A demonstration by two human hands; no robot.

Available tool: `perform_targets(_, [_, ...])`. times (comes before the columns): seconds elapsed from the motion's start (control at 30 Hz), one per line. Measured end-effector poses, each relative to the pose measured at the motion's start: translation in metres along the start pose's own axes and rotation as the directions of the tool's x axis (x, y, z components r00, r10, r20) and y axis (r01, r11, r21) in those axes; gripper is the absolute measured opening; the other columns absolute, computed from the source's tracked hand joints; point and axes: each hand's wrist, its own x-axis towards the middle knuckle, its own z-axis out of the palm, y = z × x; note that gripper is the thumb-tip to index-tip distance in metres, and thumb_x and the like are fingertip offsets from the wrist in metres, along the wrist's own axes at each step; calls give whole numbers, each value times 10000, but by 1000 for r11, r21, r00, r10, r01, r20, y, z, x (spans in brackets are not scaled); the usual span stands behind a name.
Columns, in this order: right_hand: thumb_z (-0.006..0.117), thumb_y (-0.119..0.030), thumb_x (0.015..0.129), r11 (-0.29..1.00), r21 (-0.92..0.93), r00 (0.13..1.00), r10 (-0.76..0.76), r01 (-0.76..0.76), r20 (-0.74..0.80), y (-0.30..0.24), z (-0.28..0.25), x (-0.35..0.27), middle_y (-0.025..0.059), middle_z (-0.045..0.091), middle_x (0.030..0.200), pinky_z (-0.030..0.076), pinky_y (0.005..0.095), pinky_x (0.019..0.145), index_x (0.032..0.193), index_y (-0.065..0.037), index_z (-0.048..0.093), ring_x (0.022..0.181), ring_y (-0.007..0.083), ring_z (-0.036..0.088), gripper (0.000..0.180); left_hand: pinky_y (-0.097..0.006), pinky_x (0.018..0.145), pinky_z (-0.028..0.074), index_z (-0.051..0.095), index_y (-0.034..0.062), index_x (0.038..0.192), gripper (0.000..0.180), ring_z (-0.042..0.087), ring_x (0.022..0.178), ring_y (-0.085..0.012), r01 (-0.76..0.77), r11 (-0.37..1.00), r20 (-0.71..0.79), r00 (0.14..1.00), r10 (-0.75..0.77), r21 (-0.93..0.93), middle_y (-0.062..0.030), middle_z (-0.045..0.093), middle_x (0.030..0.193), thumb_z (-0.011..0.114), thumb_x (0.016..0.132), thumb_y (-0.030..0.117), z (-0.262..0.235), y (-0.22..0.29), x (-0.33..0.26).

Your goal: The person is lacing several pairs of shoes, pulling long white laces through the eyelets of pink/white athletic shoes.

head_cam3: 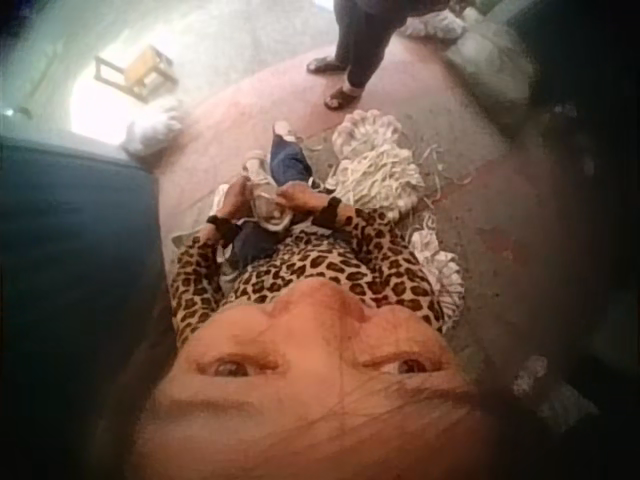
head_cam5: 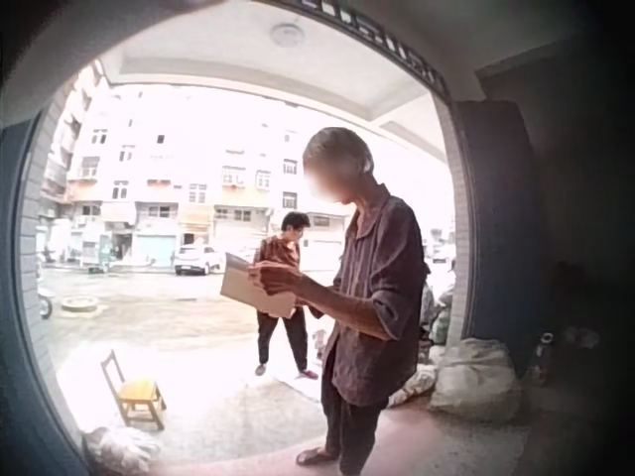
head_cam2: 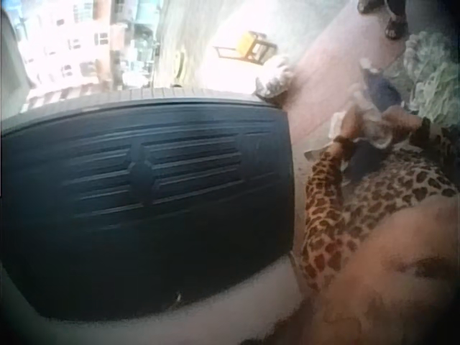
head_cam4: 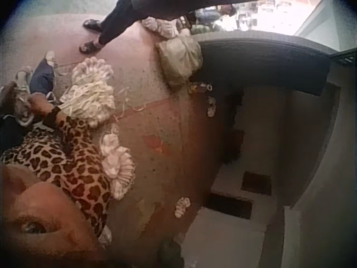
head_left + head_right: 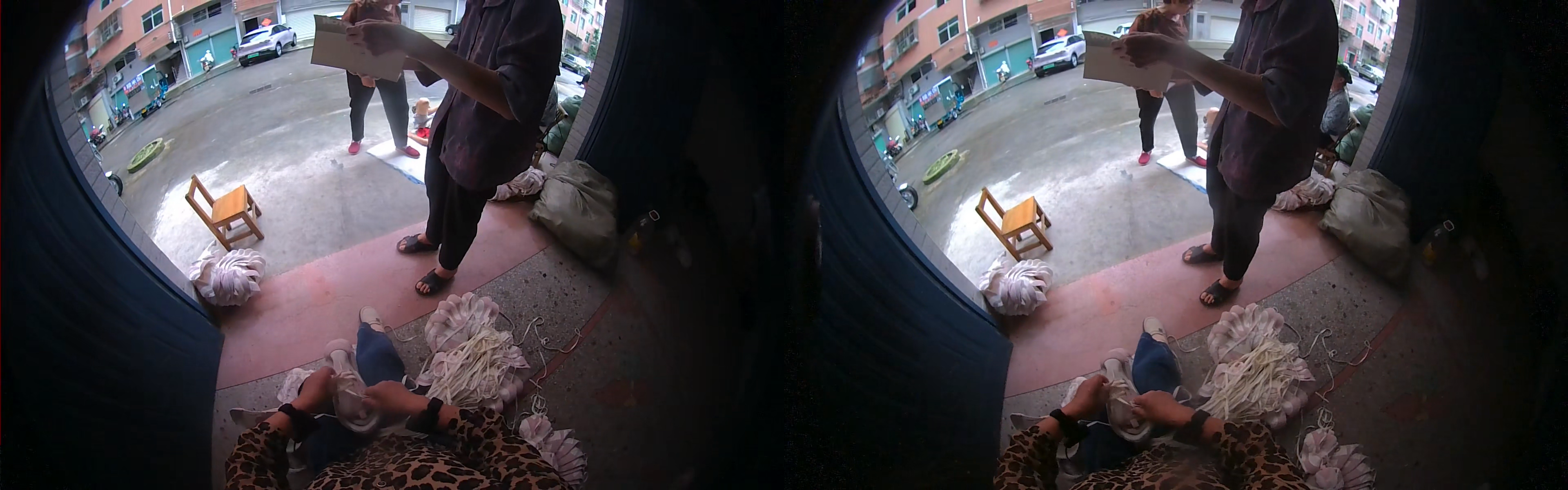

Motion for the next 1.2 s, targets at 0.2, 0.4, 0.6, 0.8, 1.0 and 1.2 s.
perform_targets(0.2, [605,-343,959,998,45,999,38,-38,-15,11,9,-9,212,718,943,535,520,807,1017,-77,740,915,427,688,305,-447,749,541,701,-56,1002,265,708,855,-381,226,969,118,970,-214,-100,-270,718,928,688,881,180,-2,-3,5])
perform_targets(0.4, [598,-352,959,999,51,999,16,-18,37,5,7,-10,219,713,936,534,516,799,999,-77,736,909,435,683,310,-495,822,543,662,-70,1033,308,692,923,-463,286,949,-6,957,-289,-135,-312,701,954,637,888,201,21,-19,1])
perform_targets(0.6, [600,-368,957,999,-46,1000,9,-8,29,3,0,-4,222,704,905,531,527,780,968,-76,718,897,437,681,315,-561,816,527,623,-49,993,300,657,938,-527,191,980,-138,971,-197,-62,-339,680,947,620,922,243,33,-23,5])
perform_targets(0.8, [656,-237,873,959,-171,939,-261,225,-224,29,0,-12,156,658,793,530,500,635,889,-151,645,716,370,672,87,-565,724,504,620,-26,976,353,638,807,-500,80,996,-179,980,-84,-32,-316,661,891,636,948,326,53,-59,-15])
perform_targets(1.0, [649,-221,940,949,-303,967,-156,89,-203,41,-36,-41,153,665,780,515,471,594,925,-109,645,714,370,676,112,-470,737,501,643,-16,998,288,659,816,-397,188,972,-1,982,-190,-140,-253,683,897,592,989,267,14,0,-23])
perform_targets(1.2, [666,-218,964,985,-167,961,-93,50,-262,45,-47,-58,148,678,789,521,446,597,959,-69,662,716,364,683,149,-406,723,504,691,-16,1005,318,658,771,-282,320,911,290,926,-243,-261,-156,699,847,678,952,297,-10,-8,-49])
